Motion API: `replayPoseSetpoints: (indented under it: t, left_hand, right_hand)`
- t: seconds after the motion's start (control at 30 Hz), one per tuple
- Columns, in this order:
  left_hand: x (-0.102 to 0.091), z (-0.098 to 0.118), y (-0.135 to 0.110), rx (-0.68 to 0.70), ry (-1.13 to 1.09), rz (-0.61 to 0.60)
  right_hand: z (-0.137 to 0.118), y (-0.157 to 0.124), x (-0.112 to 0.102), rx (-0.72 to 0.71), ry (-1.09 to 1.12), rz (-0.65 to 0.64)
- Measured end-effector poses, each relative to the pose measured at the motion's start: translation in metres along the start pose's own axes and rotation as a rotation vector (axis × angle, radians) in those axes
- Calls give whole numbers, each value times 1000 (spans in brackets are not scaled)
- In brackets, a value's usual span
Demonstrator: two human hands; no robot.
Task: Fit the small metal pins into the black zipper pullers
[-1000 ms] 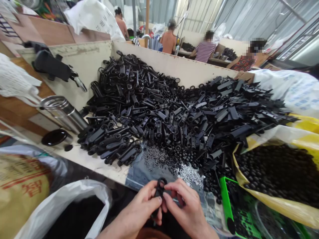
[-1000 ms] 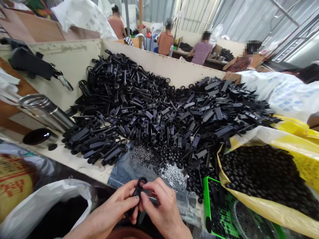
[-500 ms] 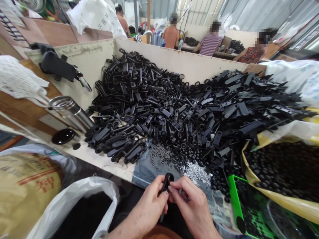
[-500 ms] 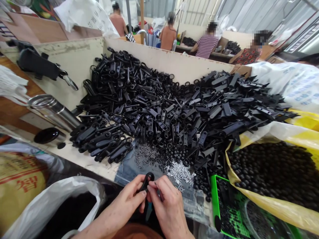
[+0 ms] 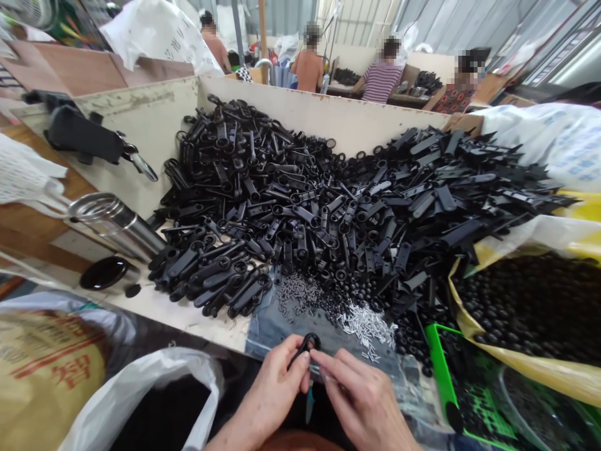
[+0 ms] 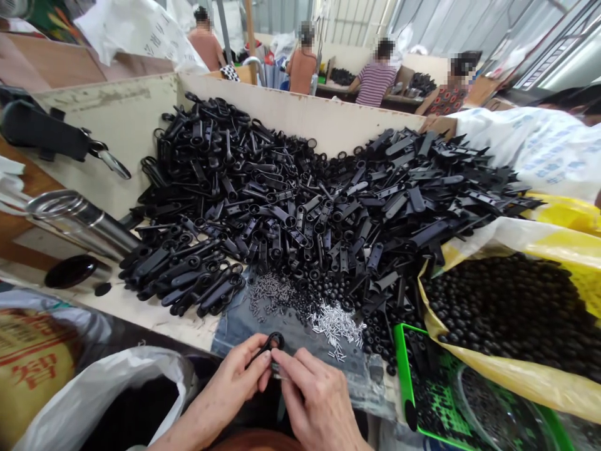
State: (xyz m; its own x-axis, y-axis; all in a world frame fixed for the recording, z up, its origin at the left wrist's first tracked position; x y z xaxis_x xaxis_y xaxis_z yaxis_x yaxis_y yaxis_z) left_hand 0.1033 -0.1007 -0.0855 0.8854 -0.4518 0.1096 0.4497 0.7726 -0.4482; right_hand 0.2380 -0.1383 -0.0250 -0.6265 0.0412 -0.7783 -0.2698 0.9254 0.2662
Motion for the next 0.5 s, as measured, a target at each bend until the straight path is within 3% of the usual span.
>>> replayPoseSetpoints:
  t: [0.2, 0.33, 0.5]
  left_hand:
    - [2, -9, 3, -117, -229, 41]
    - [3, -11, 3, -157, -302, 68]
    - [3, -13, 1, -189, -342, 122]
  right_hand:
    - [12, -15, -6, 67, -20, 71]
    - [11, -14, 4, 23, 15, -29]
    - [9, -9, 13, 43, -9, -50]
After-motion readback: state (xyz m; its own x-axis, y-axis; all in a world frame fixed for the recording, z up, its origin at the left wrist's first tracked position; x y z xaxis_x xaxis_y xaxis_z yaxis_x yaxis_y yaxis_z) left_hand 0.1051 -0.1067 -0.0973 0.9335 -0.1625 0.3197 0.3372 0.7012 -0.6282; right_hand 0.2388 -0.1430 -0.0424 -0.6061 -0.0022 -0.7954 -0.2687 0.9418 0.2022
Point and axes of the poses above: each hand's wrist, its own y-axis towards the middle knuckle, its own x-axis out of the palm, z = x × y, the point moved 6 cm from there along y, towards the middle knuckle
